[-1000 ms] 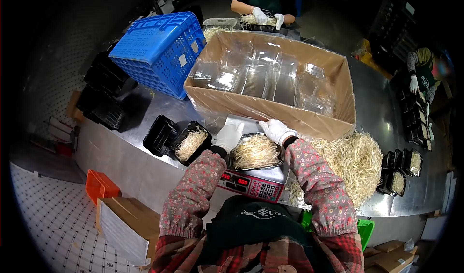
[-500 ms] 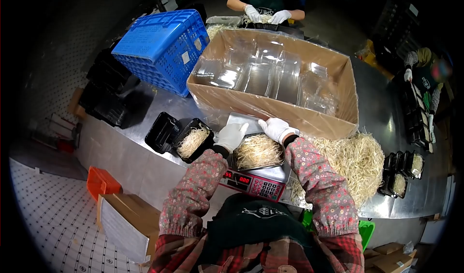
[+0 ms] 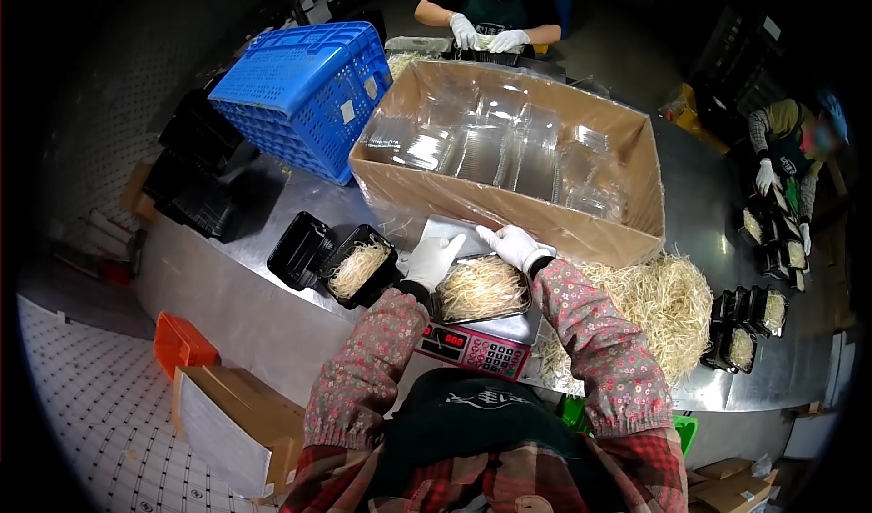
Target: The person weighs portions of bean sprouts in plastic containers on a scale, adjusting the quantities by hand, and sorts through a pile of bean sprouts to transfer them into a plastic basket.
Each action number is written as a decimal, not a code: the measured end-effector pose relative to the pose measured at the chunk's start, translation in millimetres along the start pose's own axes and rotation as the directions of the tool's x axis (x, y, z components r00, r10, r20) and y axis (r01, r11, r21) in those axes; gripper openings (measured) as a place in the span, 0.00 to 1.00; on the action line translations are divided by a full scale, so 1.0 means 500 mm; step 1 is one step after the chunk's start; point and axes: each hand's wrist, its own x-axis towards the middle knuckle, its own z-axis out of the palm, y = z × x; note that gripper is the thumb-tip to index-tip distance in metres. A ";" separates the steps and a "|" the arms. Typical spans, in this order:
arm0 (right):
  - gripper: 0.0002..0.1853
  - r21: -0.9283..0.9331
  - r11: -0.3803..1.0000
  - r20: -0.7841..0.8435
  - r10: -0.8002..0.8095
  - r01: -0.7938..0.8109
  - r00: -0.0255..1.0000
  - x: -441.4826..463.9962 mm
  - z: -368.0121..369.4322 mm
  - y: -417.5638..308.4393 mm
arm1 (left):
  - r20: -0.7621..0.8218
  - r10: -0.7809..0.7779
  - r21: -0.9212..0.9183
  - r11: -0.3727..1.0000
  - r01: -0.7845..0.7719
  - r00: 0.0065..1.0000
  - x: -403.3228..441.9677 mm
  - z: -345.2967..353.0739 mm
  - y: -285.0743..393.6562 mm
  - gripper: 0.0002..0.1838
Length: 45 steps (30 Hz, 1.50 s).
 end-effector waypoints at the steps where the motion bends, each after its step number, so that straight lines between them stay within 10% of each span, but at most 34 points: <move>1: 0.45 0.025 0.999 -0.003 0.030 -0.030 1.000 0.017 0.005 0.009 | -0.015 -0.027 -0.007 1.000 0.027 1.000 -0.006 -0.006 0.005 0.30; 5: 0.47 0.259 0.943 0.155 0.174 -0.210 0.973 0.041 -0.054 0.022 | -0.045 -0.120 0.085 0.989 0.124 0.992 -0.035 -0.015 0.001 0.32; 9: 0.46 -0.207 0.978 -0.156 -0.075 0.041 0.985 0.029 -0.022 0.007 | 0.023 -0.112 0.161 0.981 0.107 0.993 -0.063 -0.044 0.021 0.32; 15: 0.36 -0.170 0.977 -0.064 0.117 -0.126 0.991 0.019 0.019 -0.004 | 0.016 -0.073 0.020 0.997 0.073 0.997 -0.082 -0.027 0.006 0.29; 28: 0.39 0.138 0.981 0.034 0.135 -0.139 0.990 0.053 0.021 0.006 | -0.170 -0.121 -0.251 0.965 0.076 0.978 -0.107 0.016 -0.011 0.28; 32: 0.35 0.738 0.648 0.134 0.132 -0.188 0.982 0.010 -0.060 -0.019 | -0.106 -0.250 -0.739 0.667 0.092 0.962 -0.128 0.100 -0.100 0.25; 35: 0.36 0.284 0.938 -0.362 -0.086 0.197 0.928 -0.023 -0.094 0.025 | 0.237 -0.307 -0.770 0.520 0.371 0.922 -0.245 0.019 0.009 0.25; 37: 0.35 0.207 0.960 -0.357 -0.107 0.190 0.928 -0.023 -0.095 0.071 | 0.421 -0.193 -0.615 0.658 0.436 0.886 -0.273 -0.002 0.010 0.25; 40: 0.34 -0.224 0.966 -0.354 -0.208 0.133 0.912 -0.052 -0.087 0.066 | 0.235 -0.193 -0.514 0.807 0.290 0.953 -0.233 -0.016 0.011 0.26; 43: 0.36 -0.229 0.972 -0.279 -0.108 0.043 0.954 -0.055 -0.044 0.001 | -0.236 0.055 -0.275 0.954 -0.121 0.970 -0.089 0.011 0.004 0.23; 45: 0.36 -0.277 0.961 -0.262 -0.072 -0.003 0.962 -0.034 -0.016 -0.020 | -0.223 0.198 0.035 0.980 -0.195 0.954 -0.023 0.012 0.045 0.21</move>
